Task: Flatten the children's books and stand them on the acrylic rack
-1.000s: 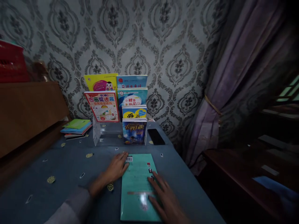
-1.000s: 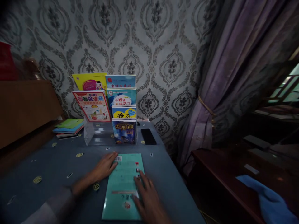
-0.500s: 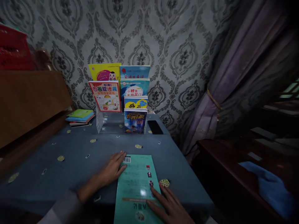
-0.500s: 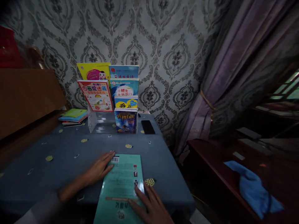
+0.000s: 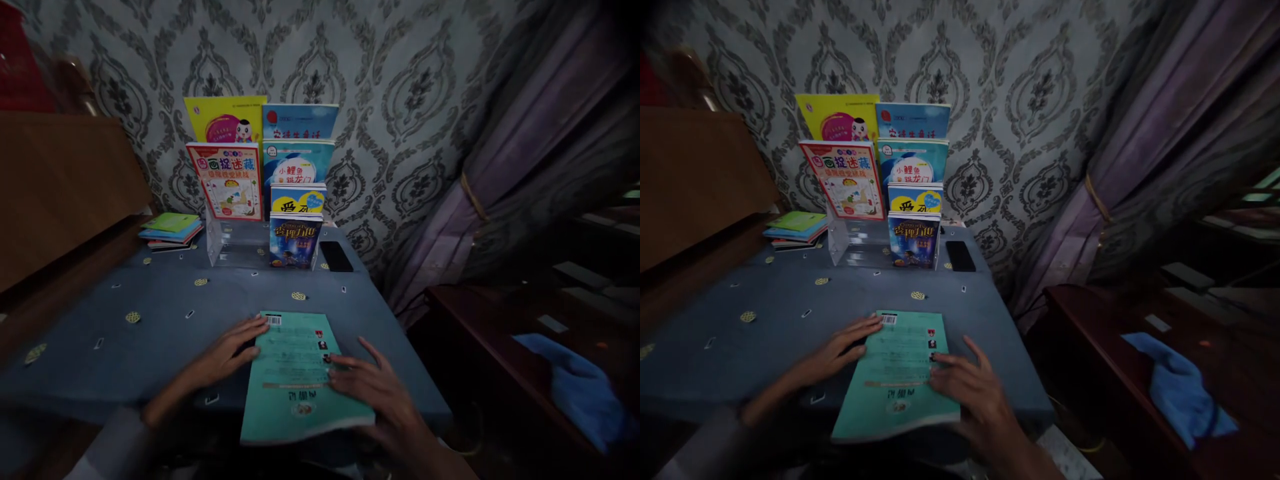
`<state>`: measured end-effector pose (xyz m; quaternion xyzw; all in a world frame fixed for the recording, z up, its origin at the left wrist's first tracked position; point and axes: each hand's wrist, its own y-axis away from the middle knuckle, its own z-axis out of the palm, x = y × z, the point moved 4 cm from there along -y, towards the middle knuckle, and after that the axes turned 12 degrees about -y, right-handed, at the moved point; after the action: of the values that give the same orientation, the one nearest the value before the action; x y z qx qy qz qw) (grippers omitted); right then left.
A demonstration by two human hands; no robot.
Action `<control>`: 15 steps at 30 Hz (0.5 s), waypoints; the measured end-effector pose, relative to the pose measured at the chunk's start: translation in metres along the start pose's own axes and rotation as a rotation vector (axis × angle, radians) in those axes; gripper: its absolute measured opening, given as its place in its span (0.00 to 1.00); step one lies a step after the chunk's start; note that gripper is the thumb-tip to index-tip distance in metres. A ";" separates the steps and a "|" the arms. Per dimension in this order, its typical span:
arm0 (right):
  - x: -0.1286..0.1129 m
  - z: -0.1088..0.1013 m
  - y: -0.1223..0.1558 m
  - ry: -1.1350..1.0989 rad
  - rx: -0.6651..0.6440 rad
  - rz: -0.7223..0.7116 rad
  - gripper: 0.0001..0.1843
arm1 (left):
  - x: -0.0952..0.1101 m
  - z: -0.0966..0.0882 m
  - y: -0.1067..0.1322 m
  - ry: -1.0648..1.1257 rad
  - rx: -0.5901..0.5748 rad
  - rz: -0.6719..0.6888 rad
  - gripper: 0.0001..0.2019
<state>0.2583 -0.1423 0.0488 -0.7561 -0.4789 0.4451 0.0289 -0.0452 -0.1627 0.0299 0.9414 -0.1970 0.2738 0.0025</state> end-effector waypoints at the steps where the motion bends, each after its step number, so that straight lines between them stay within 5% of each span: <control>1: -0.002 -0.006 -0.013 -0.071 0.045 0.038 0.24 | 0.003 -0.005 0.003 0.078 0.002 0.006 0.29; 7: 0.015 -0.027 -0.083 -0.401 0.455 0.288 0.27 | 0.014 -0.016 -0.006 0.393 0.117 -0.039 0.40; 15: 0.062 0.002 -0.127 -0.739 0.780 0.378 0.31 | 0.012 0.000 -0.069 0.764 0.632 -0.557 0.38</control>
<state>0.1778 -0.0284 0.0675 -0.5563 -0.1138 0.8212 0.0563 -0.0105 -0.1034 0.0436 0.7470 0.1650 0.6295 -0.1361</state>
